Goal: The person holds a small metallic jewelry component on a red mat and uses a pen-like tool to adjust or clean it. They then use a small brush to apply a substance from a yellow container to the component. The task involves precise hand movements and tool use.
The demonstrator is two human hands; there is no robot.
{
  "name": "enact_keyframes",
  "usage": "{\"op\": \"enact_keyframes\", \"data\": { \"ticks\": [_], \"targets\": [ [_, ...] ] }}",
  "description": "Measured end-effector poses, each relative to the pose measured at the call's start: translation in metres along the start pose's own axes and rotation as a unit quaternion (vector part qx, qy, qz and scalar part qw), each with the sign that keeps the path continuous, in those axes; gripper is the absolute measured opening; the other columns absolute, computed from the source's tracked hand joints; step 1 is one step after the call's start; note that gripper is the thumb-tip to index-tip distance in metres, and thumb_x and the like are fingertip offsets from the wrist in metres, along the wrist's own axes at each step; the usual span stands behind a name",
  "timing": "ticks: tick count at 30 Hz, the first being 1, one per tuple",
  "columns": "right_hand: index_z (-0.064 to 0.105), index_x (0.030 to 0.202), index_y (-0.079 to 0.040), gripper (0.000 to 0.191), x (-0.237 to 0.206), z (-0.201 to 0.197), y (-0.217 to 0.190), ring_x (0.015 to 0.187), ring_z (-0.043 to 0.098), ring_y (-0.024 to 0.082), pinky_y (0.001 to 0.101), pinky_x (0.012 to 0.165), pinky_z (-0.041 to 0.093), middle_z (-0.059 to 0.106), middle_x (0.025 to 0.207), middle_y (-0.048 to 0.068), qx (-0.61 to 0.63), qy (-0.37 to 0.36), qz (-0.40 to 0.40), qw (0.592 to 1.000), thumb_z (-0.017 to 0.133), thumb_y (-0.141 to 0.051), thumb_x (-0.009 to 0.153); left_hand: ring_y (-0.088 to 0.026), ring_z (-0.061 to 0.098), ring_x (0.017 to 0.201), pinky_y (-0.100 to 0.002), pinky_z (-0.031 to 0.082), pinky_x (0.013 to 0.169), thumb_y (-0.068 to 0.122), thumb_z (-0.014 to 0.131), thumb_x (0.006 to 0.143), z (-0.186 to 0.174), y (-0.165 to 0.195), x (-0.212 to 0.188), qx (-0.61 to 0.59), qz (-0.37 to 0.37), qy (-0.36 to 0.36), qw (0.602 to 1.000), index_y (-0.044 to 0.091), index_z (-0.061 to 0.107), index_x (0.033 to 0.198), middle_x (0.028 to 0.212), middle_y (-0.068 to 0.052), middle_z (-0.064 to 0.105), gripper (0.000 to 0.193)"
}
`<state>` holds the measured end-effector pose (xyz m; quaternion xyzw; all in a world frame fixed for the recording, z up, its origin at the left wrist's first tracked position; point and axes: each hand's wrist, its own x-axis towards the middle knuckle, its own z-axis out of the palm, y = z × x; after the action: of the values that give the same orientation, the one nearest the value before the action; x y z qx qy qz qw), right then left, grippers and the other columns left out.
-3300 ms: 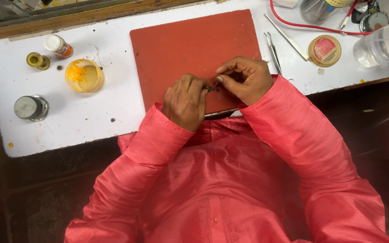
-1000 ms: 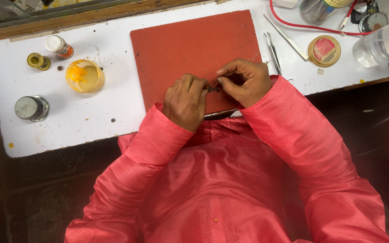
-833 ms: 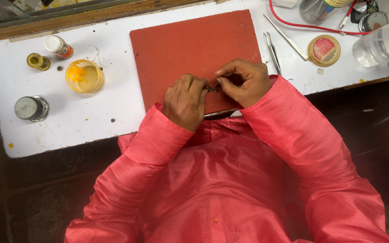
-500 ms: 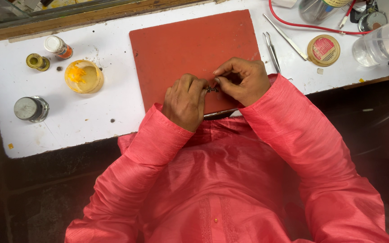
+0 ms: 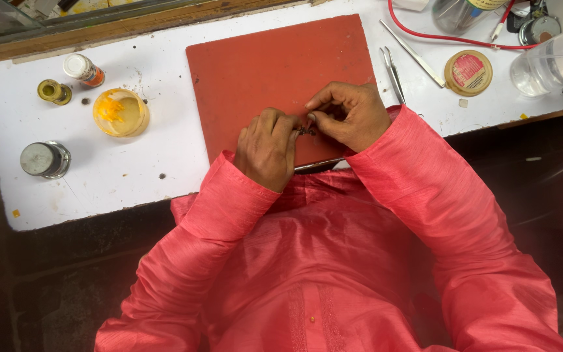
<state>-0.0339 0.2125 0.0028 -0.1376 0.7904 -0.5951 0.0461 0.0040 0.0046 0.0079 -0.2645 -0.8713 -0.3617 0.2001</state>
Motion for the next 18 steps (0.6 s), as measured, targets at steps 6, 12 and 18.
{"op": "enact_keyframes", "data": {
  "ticks": [6,12,18],
  "targets": [
    [0.070,0.104,-0.001,0.013,-0.0003,-0.0003,-0.0020,0.086,0.075,0.012,0.0236,0.074,0.062,0.077,0.094,0.007,0.002,-0.005,0.017,1.000,0.067,0.005,0.093,-0.023,0.061,0.088,-0.039,0.047,0.076,0.002,0.070,0.094,0.0010,0.0000,0.0002,0.000,-0.010,-0.006,1.000,0.009,0.065,0.106,0.101,-0.006,0.058,0.015],
    [0.072,0.102,0.000,0.013,-0.0038,0.0050,0.0000,0.084,0.074,0.012,0.0249,0.074,0.061,0.077,0.093,0.008,-0.001,0.007,-0.004,1.000,0.068,0.007,0.092,-0.024,0.062,0.090,-0.040,0.048,0.077,0.003,0.070,0.094,0.0010,-0.0005,0.0003,0.007,0.003,0.002,1.000,0.007,0.065,0.109,0.103,-0.007,0.059,0.015],
    [0.068,0.101,0.000,0.011,-0.0095,0.0036,-0.0004,0.084,0.074,0.010,0.0237,0.075,0.061,0.074,0.094,0.005,0.067,0.040,-0.003,0.997,0.066,0.007,0.092,-0.024,0.061,0.089,-0.039,0.049,0.078,0.003,0.069,0.096,-0.0003,-0.0017,-0.0005,-0.003,0.008,0.006,1.000,0.007,0.065,0.108,0.101,-0.007,0.059,0.013]
  ]
}}
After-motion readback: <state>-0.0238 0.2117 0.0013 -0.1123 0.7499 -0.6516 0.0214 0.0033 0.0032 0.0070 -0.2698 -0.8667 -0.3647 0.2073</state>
